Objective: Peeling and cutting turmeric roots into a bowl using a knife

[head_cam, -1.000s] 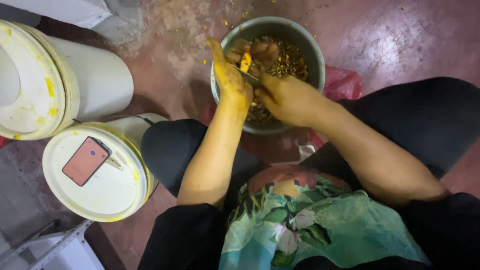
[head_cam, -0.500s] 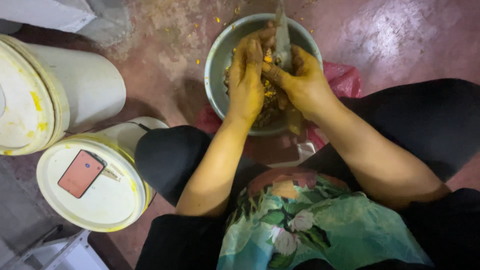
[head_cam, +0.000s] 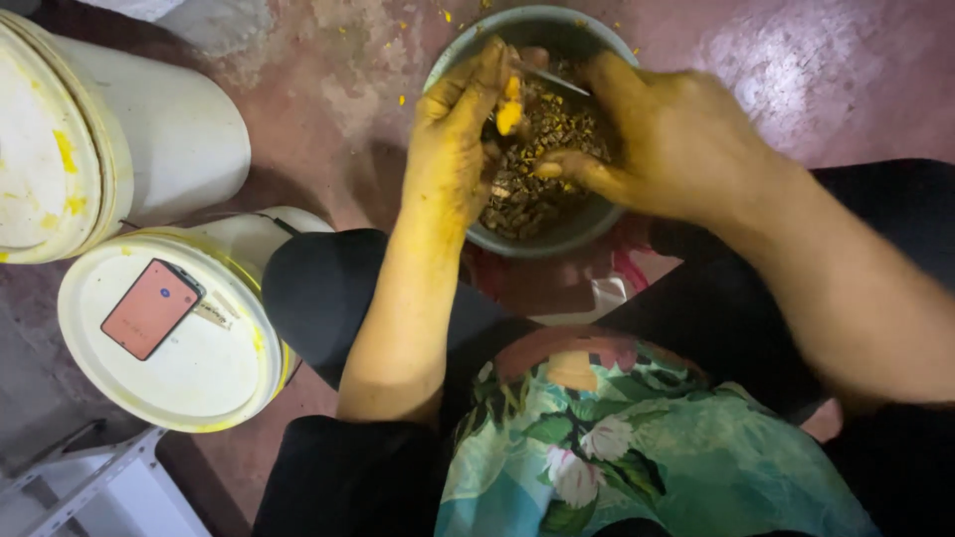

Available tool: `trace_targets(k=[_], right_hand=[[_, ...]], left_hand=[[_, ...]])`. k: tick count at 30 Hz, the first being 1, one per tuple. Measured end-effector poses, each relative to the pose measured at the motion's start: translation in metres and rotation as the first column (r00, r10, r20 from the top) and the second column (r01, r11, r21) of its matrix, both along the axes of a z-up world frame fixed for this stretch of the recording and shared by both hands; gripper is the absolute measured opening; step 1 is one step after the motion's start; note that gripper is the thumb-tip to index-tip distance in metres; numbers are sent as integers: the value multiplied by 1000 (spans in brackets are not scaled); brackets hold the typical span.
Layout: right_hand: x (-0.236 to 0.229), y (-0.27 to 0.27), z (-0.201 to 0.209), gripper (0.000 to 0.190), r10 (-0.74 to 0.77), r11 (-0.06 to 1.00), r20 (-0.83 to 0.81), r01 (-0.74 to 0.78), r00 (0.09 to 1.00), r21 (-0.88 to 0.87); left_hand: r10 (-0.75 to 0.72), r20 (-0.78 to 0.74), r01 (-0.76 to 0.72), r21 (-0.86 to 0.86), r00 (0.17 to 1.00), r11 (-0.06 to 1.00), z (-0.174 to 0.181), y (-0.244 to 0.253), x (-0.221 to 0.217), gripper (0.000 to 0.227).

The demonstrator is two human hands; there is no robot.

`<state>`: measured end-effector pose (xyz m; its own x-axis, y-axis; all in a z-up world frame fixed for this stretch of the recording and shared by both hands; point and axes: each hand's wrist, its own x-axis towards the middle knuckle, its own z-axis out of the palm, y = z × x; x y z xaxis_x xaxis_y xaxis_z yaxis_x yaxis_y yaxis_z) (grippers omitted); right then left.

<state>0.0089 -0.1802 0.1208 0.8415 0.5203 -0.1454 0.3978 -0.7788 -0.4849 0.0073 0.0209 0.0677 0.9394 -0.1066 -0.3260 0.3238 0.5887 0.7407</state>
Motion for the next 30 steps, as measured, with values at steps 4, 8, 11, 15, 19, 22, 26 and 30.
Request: trace_targets(k=[4,8,11,15,19,22,26,30], right_hand=[[6,-2,-19,81,114,992,319,-87,941,-96],[5,9,-36,76,104,993,533,-52,840,-110],[6,9,-46,71,99,982,477,-7,873,-191],[1,8,-66,59,141,972,530,-16,836,-233],[7,0,-64,74,109,990,577,-34,809,-139],[12,-1,-57,84,54,989,570,37,820,-147],[13,-1,-56,74,108,986,495,-30,862,-163],[14,-4,-57,76,126,979,477,-32,870,-200]], left_hand=[[83,-81,-94,-148,993,984,-28,-18,-8,6],[174,-226,-195,-73,958,978,-60,-16,-5,37],[161,-239,-179,-53,958,982,-64,-20,-2,35],[179,-313,-249,-201,933,947,-69,-20,-1,30],[174,-241,-216,-161,955,963,-55,-22,0,26],[195,-260,-244,-173,946,954,-78,-22,0,33],[122,-202,-140,-77,972,987,-49,-23,-1,22],[9,19,-7,-96,1000,995,-35,-15,-1,29]])
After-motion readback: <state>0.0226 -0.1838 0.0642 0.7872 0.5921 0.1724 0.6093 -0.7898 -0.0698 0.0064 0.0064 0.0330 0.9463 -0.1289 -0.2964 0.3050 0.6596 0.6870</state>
